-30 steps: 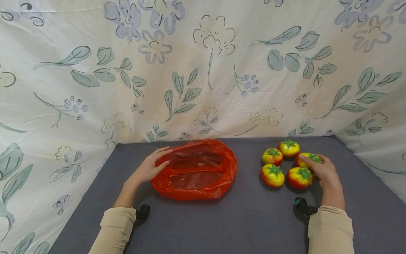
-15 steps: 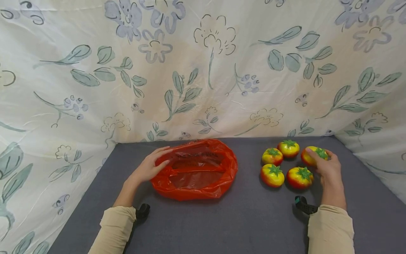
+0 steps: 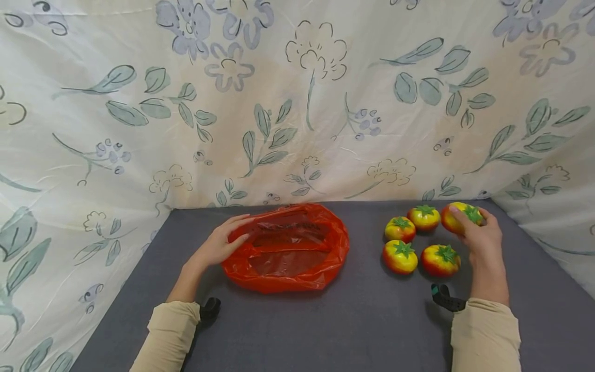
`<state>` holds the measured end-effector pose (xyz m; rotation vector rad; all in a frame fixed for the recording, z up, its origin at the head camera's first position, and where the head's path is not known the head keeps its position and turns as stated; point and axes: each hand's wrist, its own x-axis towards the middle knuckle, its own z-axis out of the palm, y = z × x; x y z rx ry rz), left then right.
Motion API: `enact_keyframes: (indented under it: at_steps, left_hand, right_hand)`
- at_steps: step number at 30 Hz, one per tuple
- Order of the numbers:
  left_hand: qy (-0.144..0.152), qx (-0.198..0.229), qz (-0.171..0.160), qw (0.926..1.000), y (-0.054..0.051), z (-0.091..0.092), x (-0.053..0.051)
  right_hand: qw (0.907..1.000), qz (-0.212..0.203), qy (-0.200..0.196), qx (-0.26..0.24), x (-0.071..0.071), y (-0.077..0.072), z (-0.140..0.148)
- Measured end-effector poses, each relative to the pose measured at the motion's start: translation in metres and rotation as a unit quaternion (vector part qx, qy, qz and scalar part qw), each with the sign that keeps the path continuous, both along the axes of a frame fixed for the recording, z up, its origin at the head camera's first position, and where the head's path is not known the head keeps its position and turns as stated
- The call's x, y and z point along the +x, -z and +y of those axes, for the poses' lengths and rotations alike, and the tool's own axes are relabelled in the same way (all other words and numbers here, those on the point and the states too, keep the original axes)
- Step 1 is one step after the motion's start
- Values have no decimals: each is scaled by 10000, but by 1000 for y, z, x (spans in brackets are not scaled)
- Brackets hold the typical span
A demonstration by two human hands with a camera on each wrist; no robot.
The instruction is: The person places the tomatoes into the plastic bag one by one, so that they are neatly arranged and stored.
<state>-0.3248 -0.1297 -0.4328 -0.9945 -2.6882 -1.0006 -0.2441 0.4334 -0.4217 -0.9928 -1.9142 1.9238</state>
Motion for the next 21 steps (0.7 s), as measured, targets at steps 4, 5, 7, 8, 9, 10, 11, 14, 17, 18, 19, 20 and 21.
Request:
enact_keyframes:
  at_steps: [4, 5, 7, 8, 9, 10, 11, 14, 17, 18, 19, 20, 21]
  left_hand:
    - [-12, 9, -7, 10000, 0, 0, 1]
    - [-19, 10, -12, 10000, -1, 0, 1]
    - [-35, 10, -33, 10000, -1, 0, 1]
    - [-42, 5, -39, 10000, -1, 0, 1]
    - [-50, 8, -47, 10000, -1, 1, 1]
    - [-60, 8, -58, 10000, -2, 1, 2]
    - [-63, 3, -65, 10000, -2, 1, 2]
    - [-69, -17, -78, 9999, -3, 1, 3]
    - [-54, -28, -99, 9999, -3, 1, 3]
    - [-53, -24, -107, 9999, -3, 1, 3]
    - [-46, -22, -108, 9999, -3, 1, 3]
    - [-38, -30, -98, 9999, -3, 1, 3]
    - [-27, -19, -90, 10000, -3, 1, 3]
  right_hand:
    - [9995, 226, -13, -230, 0, -8, -7]
    - [9993, 263, -3, -264, -2, -5, -5]
    - [9993, 309, -11, -196, -10, 5, 4]
    - [9993, 334, -10, -174, -13, 9, 7]
    - [9992, 371, -10, -129, -15, 12, 10]
    - [9990, 429, 17, -106, -18, 17, 13]
    - [9988, 478, 2, -119, -20, 21, 15]
    - [9983, 576, -20, -105, -28, 30, 18]
    - [9979, 626, -112, -125, -33, 33, 14]
    - [9978, 637, -149, -86, -34, 32, 12]
    - [9977, 645, -202, -25, -35, 31, 8]
    - [9977, 627, -242, 47, -35, 29, 4]
    - [9976, 624, -275, 113, -35, 26, 1]
